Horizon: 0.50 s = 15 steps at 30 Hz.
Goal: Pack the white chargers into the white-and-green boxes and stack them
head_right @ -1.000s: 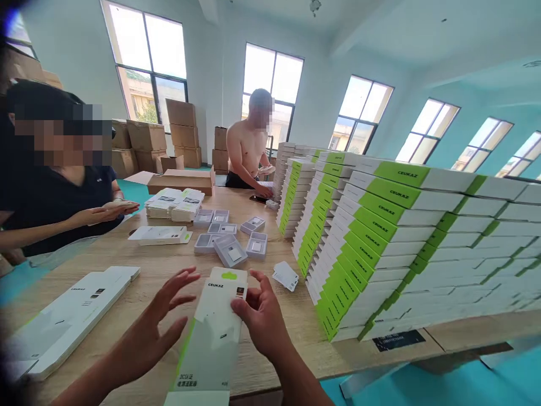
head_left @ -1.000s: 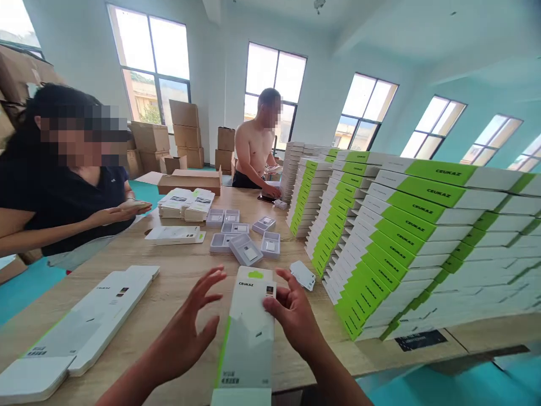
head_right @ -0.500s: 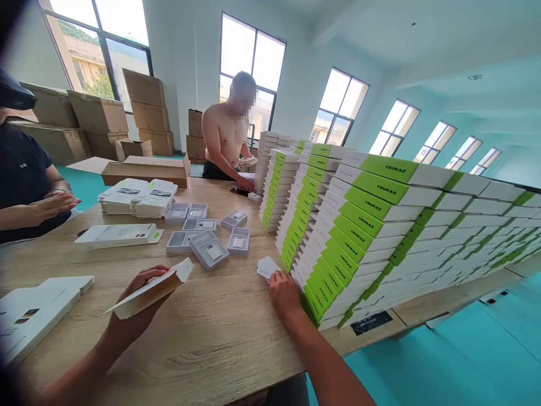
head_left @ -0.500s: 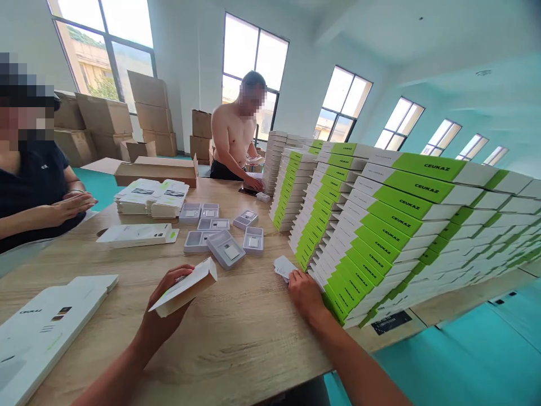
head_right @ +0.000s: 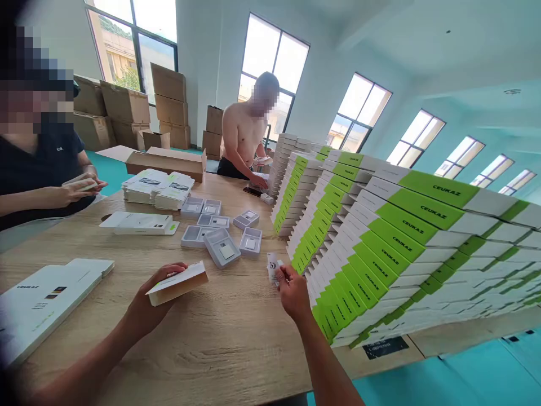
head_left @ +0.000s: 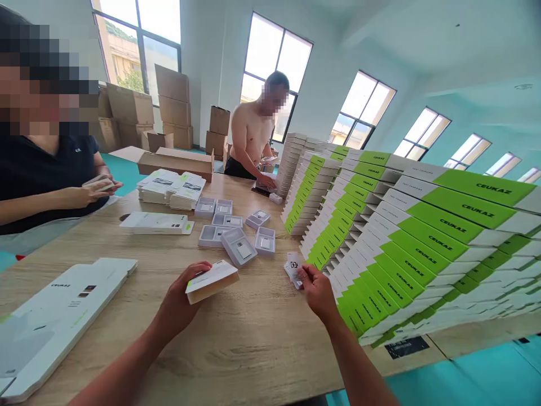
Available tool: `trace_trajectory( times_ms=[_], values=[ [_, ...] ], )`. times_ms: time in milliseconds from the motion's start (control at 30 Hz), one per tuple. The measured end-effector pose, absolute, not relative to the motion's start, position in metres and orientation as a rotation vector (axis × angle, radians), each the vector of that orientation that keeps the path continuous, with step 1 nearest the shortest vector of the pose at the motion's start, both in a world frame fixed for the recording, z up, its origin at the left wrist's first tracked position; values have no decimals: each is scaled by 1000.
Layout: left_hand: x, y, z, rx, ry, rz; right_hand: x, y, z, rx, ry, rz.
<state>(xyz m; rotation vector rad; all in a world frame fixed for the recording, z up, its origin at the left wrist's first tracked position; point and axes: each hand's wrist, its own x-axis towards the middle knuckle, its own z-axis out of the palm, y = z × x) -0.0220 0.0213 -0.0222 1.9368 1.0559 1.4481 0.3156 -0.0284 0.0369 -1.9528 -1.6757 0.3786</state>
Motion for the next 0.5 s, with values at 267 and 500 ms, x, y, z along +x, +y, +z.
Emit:
trace_trajectory(
  times_ms=[267,500],
  values=[
    [-11,21,-23,1875,1092,1478,208,-49,72,-1124,-900,1886],
    [-21,26,-29,1750,1113,1494,195,-21,58,-1337,-1375,1540]
  ],
)
